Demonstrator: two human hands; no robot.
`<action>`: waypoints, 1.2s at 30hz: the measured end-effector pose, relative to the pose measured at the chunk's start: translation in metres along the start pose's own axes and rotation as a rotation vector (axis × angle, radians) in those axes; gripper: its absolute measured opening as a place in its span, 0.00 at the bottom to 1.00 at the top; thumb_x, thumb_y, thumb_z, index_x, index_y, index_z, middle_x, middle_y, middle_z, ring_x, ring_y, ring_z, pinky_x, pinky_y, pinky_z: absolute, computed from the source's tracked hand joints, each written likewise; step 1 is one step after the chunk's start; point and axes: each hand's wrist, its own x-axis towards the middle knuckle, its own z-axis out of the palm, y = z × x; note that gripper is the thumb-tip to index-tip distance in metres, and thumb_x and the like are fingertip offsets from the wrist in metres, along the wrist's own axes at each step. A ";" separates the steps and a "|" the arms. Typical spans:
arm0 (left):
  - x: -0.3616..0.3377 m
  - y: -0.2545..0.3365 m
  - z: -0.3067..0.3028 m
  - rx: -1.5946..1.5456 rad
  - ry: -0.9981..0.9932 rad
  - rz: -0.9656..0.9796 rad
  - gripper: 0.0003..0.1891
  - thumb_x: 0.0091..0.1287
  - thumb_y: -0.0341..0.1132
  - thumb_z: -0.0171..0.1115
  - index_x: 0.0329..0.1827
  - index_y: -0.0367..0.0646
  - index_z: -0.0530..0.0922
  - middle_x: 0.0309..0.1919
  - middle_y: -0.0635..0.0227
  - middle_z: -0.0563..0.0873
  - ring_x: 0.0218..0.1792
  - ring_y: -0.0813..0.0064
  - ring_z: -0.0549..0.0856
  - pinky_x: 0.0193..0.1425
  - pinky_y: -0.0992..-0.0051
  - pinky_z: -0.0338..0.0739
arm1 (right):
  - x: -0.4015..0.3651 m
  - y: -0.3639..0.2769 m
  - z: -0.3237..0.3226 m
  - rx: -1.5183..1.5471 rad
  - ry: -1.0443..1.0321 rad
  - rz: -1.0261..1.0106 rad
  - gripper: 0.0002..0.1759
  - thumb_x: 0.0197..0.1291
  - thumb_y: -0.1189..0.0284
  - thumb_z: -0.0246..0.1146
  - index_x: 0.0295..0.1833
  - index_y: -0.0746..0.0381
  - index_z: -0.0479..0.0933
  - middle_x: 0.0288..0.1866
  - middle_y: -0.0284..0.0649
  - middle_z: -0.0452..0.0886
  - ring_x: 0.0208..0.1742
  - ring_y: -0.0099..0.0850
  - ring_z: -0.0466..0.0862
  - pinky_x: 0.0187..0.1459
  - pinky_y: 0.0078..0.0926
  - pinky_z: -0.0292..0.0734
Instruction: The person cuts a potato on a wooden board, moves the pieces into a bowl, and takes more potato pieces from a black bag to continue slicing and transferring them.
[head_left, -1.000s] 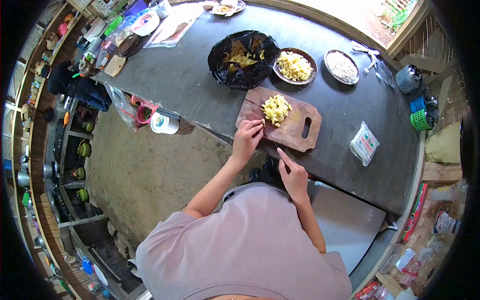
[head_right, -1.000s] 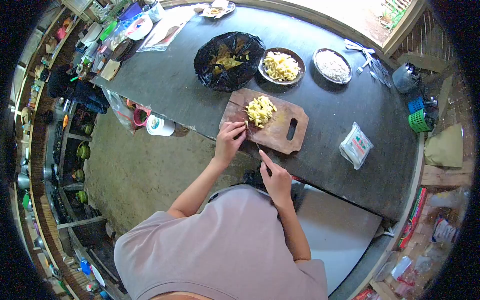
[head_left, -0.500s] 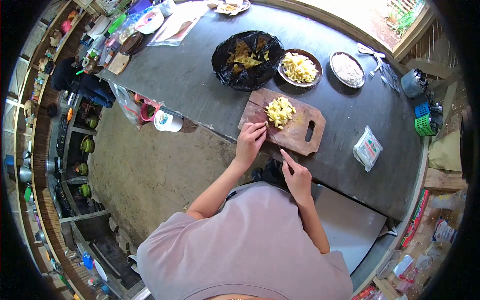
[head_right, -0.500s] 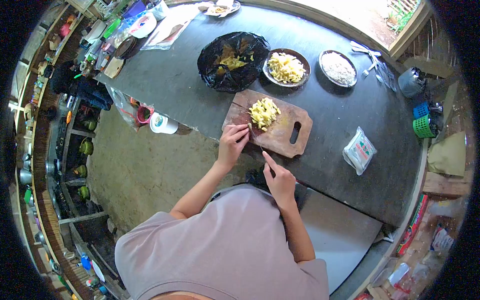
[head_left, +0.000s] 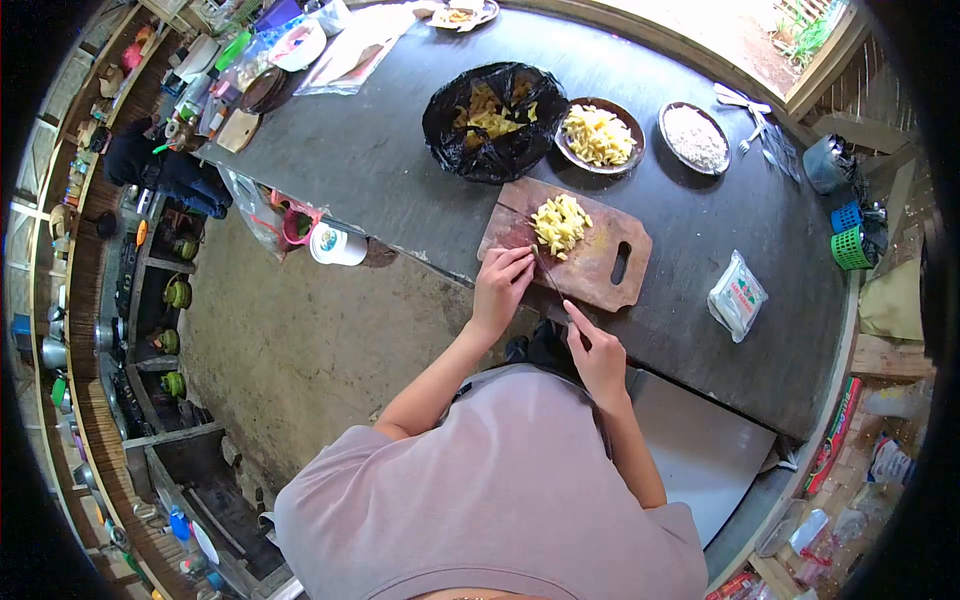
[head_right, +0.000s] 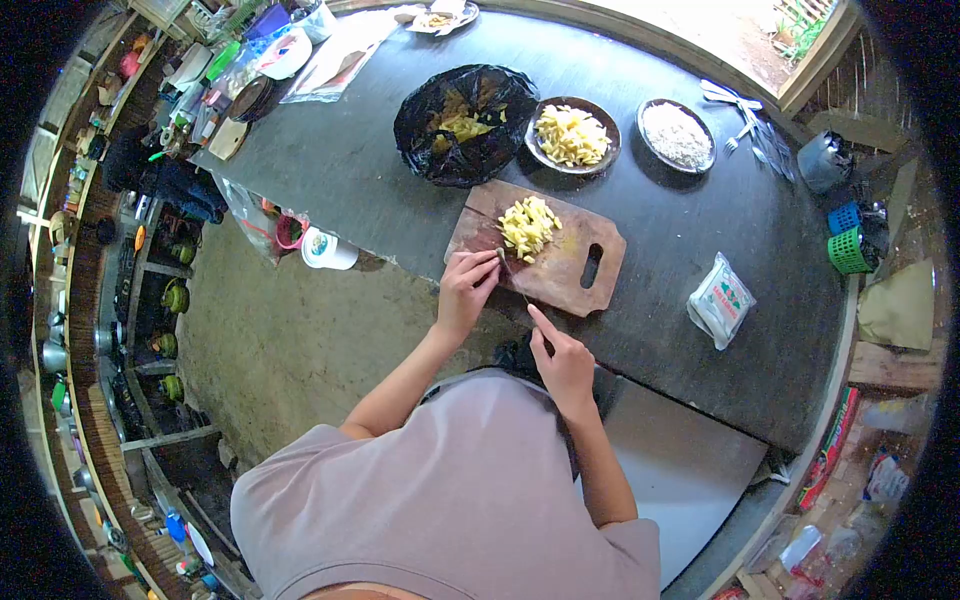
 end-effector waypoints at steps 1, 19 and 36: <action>0.000 0.001 0.001 -0.010 -0.002 -0.005 0.10 0.66 0.27 0.73 0.50 0.36 0.91 0.53 0.64 0.92 0.54 0.59 0.86 0.61 0.63 0.82 | 0.000 0.000 0.000 -0.020 -0.003 -0.002 0.24 0.74 0.64 0.65 0.74 0.38 0.83 0.37 0.52 0.90 0.36 0.48 0.91 0.40 0.44 0.86; -0.003 -0.002 0.004 -0.056 0.065 -0.038 0.09 0.64 0.27 0.76 0.46 0.38 0.92 0.47 0.66 0.91 0.52 0.61 0.86 0.59 0.64 0.82 | 0.008 -0.009 0.010 0.029 -0.015 0.052 0.24 0.75 0.67 0.64 0.74 0.43 0.83 0.42 0.53 0.90 0.39 0.48 0.92 0.43 0.43 0.86; -0.003 -0.006 0.006 -0.097 0.083 -0.034 0.09 0.61 0.25 0.77 0.44 0.37 0.92 0.47 0.65 0.92 0.52 0.60 0.86 0.60 0.64 0.83 | 0.004 -0.016 0.006 -0.029 0.026 0.037 0.24 0.74 0.66 0.65 0.73 0.40 0.84 0.36 0.51 0.89 0.34 0.48 0.90 0.39 0.43 0.85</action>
